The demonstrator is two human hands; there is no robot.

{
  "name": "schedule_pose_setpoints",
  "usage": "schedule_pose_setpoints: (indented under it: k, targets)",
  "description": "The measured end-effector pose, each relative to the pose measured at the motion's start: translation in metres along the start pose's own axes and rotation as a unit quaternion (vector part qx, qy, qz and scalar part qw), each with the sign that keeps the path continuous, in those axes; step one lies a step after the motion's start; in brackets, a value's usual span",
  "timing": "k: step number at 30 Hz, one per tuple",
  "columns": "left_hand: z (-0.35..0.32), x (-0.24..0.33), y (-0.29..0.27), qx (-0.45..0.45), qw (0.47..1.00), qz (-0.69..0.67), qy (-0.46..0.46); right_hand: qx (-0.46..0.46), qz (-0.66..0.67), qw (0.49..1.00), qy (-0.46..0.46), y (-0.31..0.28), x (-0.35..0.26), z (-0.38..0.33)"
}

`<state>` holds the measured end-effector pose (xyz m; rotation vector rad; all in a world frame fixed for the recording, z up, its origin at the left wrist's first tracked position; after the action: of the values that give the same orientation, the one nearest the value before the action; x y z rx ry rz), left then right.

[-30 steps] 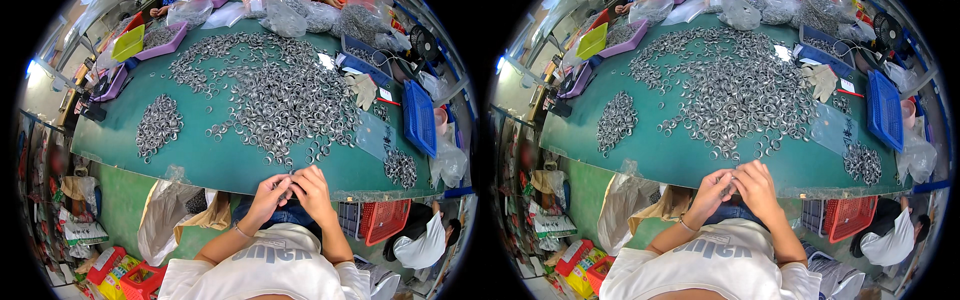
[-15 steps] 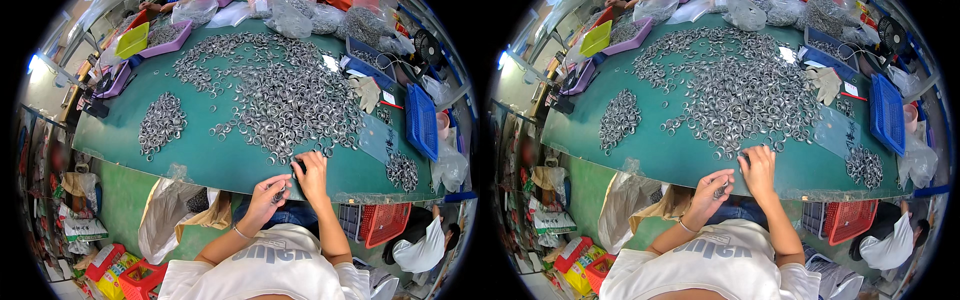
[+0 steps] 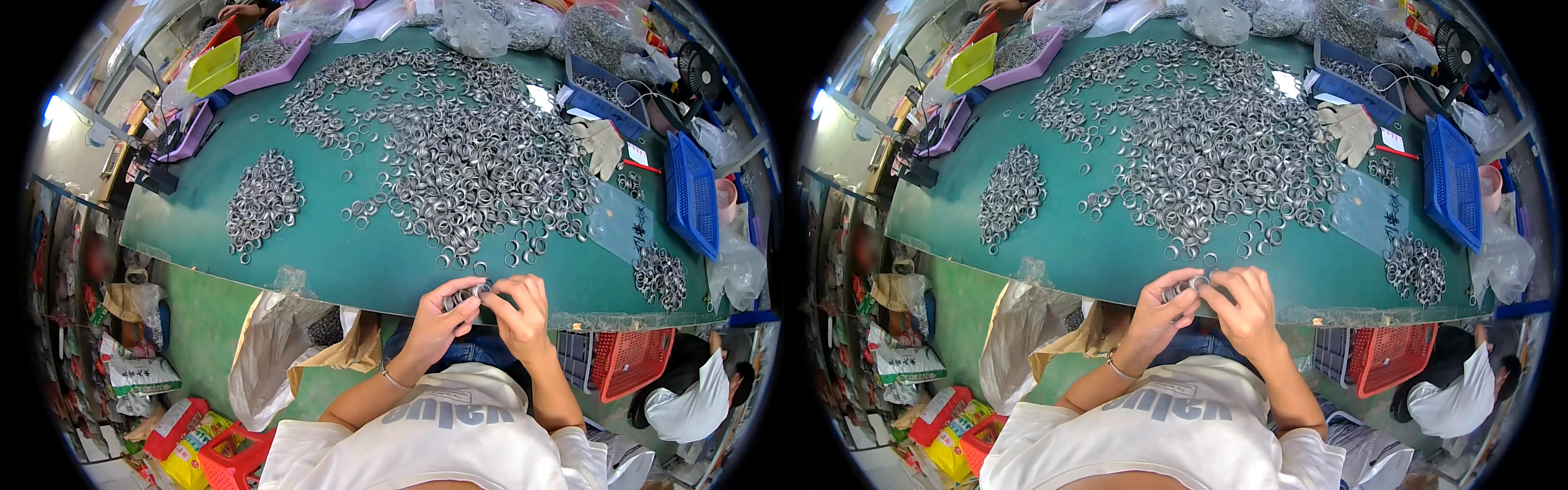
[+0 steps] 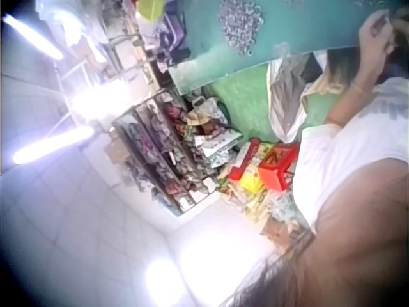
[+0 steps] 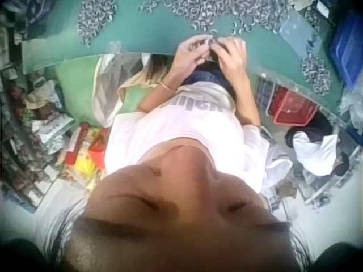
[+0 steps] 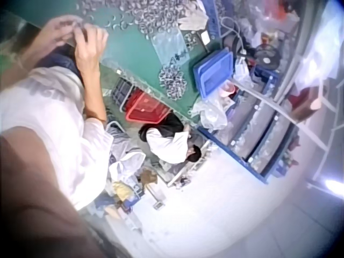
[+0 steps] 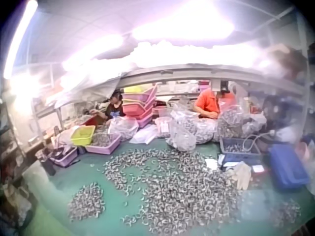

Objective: The person sorts and stacks small metal rings on a green table by hand, occasionally moving groups of rings and placing finished stacks into a bag.

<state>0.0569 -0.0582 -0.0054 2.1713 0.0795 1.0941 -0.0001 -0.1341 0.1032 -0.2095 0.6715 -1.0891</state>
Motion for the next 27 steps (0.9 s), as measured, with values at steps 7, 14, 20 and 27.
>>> schedule_pose_setpoints:
  k: [7,14,20,27]
  targets:
    - [-0.004,-0.001,0.002,-0.032,0.999,-0.012,-0.002,0.032,0.038,0.998,0.024,-0.004,0.001,-0.003]
    - [-0.008,0.004,0.006,-0.011,1.000,-0.006,-0.001,0.039,0.036,0.998,0.025,-0.008,-0.004,0.001]
    - [-0.011,0.004,0.009,-0.022,1.000,-0.014,-0.005,0.047,0.039,0.997,0.040,-0.011,-0.006,0.002]
    - [-0.009,0.000,0.009,-0.024,0.998,0.061,0.024,-0.020,0.215,0.912,0.349,0.014,0.029,-0.035]
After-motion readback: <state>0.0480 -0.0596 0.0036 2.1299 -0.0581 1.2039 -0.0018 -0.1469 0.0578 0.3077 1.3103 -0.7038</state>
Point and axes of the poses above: each hand's wrist, its own z-axis towards the middle knuckle, its own y-axis out of the palm, x = y × z, the point moved 10 cm from there along z, towards the middle knuckle, and after that the axes turned 14 degrees about x, right-handed, at the moved point
